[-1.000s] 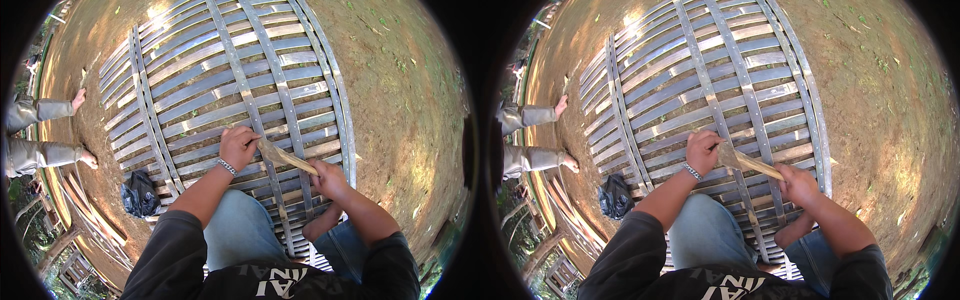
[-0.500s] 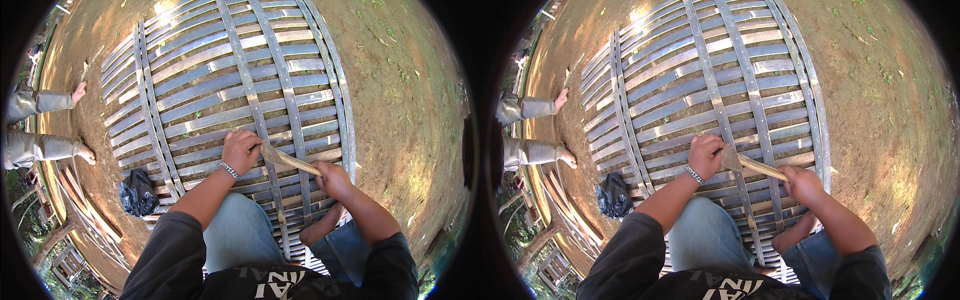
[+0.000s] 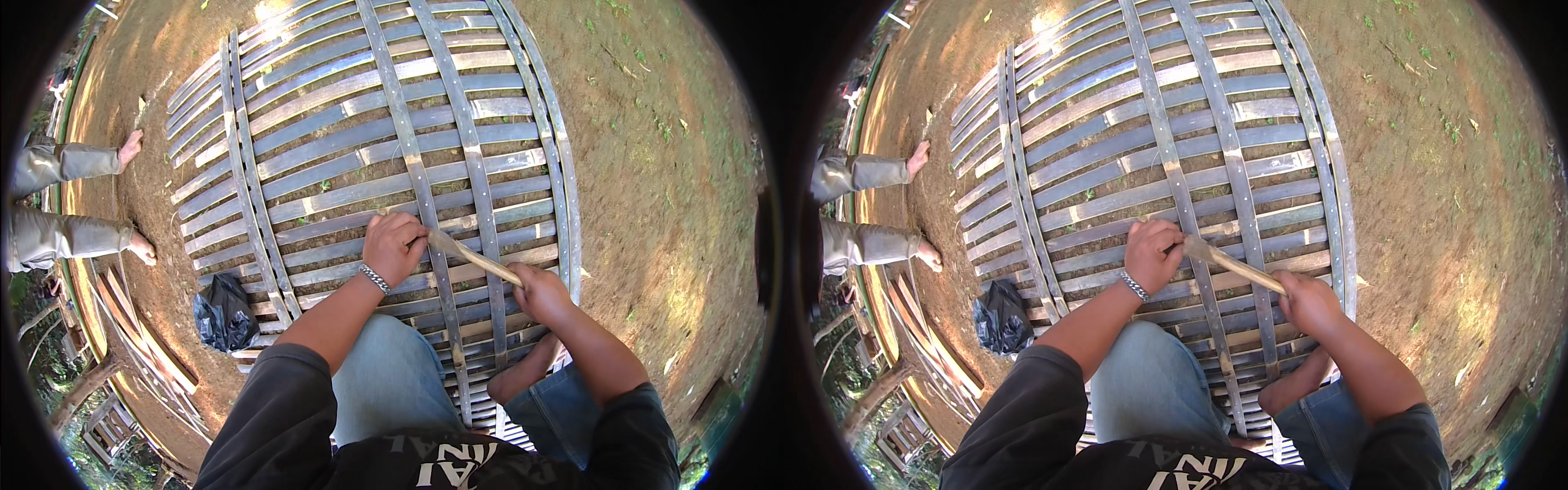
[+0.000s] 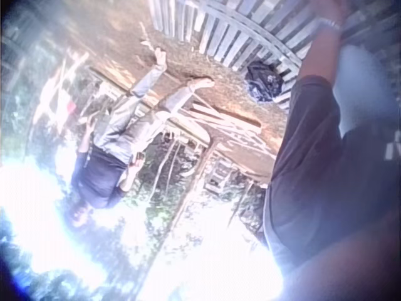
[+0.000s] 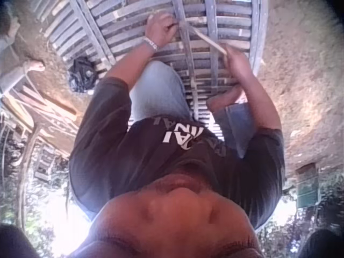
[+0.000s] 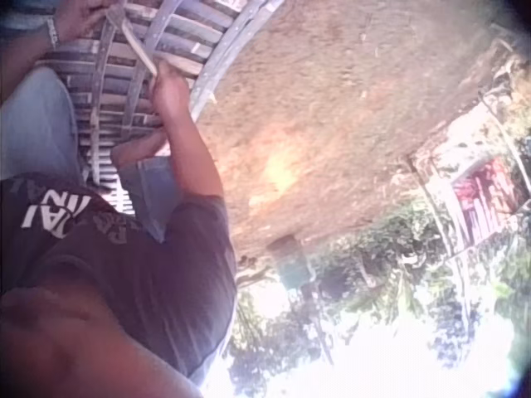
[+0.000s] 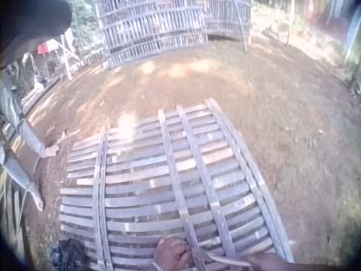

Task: The person uses a hammer to drive nails into a wooden slat structure laid on the ground. They repeatedly pick up nails from a black plastic bag and secure the slats together, working systematically across the frame.

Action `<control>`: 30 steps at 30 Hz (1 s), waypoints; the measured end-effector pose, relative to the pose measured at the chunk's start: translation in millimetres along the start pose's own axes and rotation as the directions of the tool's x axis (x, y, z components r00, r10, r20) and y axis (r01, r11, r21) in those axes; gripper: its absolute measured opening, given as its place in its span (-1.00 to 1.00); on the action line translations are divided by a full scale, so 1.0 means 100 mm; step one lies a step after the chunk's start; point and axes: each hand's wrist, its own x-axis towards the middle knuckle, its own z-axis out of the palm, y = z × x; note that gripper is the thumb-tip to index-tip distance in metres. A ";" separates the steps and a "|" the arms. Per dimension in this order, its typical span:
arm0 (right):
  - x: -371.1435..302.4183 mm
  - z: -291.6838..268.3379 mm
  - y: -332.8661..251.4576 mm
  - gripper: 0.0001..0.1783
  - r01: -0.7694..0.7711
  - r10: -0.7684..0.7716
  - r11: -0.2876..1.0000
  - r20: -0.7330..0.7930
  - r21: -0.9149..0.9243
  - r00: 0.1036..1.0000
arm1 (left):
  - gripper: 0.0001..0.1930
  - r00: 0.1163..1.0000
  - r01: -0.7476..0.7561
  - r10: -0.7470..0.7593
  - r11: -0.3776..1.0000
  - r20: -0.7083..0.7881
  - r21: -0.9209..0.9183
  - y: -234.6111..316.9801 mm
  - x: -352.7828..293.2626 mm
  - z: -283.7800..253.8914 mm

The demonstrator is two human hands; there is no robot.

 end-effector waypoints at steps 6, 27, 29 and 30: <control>-0.01 -0.05 -0.04 -0.55 0.071 -0.066 0.996 -0.087 0.062 0.994 | -0.95 1.000 0.013 -0.013 1.000 0.004 -0.023 0.04 0.02 -0.03; -0.11 -0.40 0.01 -0.71 -0.330 0.334 0.938 -0.024 0.105 0.942 | -0.78 0.966 0.260 -0.260 0.966 -0.013 -0.014 0.17 -0.16 -0.16; -0.13 -0.64 -0.04 -0.73 -0.393 0.394 0.915 0.001 0.089 0.919 | -0.63 0.870 0.457 -0.416 0.882 -0.264 0.116 0.13 -0.06 -0.11; -0.16 -0.73 -0.05 -0.73 -0.396 0.398 0.914 -0.005 0.086 0.917 | -0.55 0.795 0.556 -0.465 0.816 -0.390 0.159 0.09 0.02 -0.05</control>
